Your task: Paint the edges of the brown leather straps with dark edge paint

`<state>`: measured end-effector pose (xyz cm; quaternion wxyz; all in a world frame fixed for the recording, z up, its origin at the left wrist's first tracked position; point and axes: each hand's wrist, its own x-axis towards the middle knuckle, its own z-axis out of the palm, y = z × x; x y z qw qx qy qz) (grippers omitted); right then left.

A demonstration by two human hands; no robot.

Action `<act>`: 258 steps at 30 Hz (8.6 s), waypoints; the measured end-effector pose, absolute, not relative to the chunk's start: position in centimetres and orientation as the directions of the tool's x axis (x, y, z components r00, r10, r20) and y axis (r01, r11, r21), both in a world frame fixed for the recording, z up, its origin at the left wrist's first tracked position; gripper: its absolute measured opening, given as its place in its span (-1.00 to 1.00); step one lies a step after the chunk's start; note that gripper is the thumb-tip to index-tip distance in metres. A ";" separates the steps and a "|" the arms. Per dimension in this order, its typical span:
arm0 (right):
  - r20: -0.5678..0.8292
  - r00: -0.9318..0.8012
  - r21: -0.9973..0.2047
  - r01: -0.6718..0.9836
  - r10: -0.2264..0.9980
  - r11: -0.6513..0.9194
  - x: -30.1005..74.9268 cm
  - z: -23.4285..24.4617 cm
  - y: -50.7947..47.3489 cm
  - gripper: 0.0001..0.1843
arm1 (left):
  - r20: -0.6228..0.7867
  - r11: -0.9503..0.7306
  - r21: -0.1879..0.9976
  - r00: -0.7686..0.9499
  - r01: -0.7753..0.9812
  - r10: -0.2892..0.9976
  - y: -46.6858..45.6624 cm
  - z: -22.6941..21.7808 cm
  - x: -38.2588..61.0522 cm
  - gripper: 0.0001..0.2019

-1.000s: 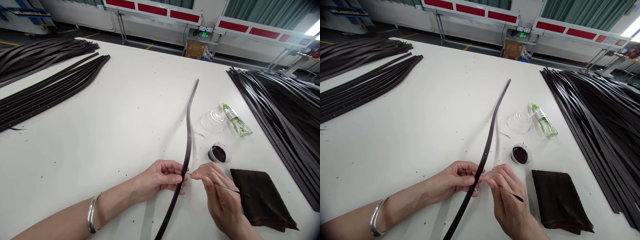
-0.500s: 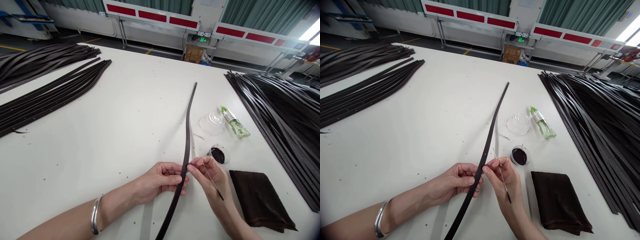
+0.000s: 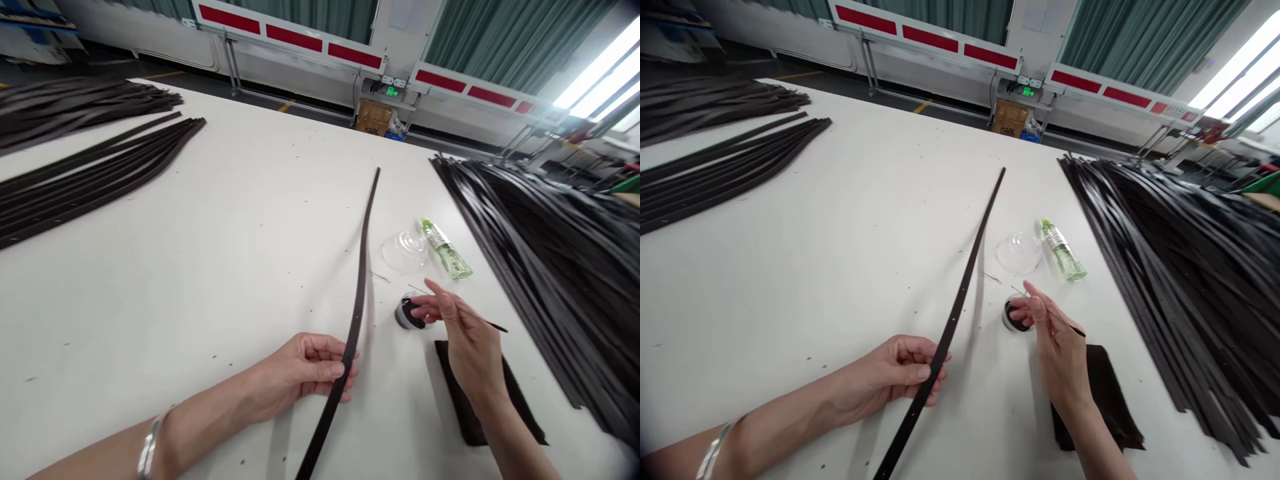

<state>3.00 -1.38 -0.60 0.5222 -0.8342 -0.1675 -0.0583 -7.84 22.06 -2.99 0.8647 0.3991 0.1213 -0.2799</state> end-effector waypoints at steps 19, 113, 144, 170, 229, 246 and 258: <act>0.436 0.800 -0.498 0.596 0.412 -0.630 5.4 -3.2 -2.4 -0.56 | -0.506 0.468 0.632 0.786 0.618 -0.356 22.3 -2.6 -7.4 -0.82; 0.267 0.934 -0.906 0.327 0.237 -0.269 3.1 -0.9 -0.7 -0.60 | -0.413 0.568 0.592 0.820 0.572 -0.395 22.0 -3.3 -8.3 -0.80; 0.474 0.867 -0.709 0.480 0.155 -0.516 2.7 -0.5 -2.3 -0.58 | -0.483 0.537 0.603 0.806 0.589 -0.342 21.9 -3.1 -7.7 -0.85; 0.603 0.565 -0.643 0.762 0.564 -0.077 -2.4 -0.8 2.2 -0.70 | -0.357 0.570 0.630 0.848 0.528 -0.391 21.7 -3.5 -7.9 -0.86; 0.578 0.777 -0.587 0.608 0.249 -0.535 -5.5 -2.8 -1.2 -0.87 | -0.355 0.622 0.616 0.875 0.484 -0.331 22.0 -3.1 -8.4 -0.77; 0.119 0.924 -0.914 0.245 0.363 -0.323 -1.0 1.4 4.8 -0.56 | -0.275 0.619 0.604 0.860 0.502 -0.430 22.5 -3.0 -8.9 -0.73; 0.180 0.950 -0.946 0.239 0.255 -0.221 4.4 0.1 -4.6 -0.57 | -0.476 0.568 0.627 0.839 0.533 -0.261 22.1 -3.1 -8.0 -0.82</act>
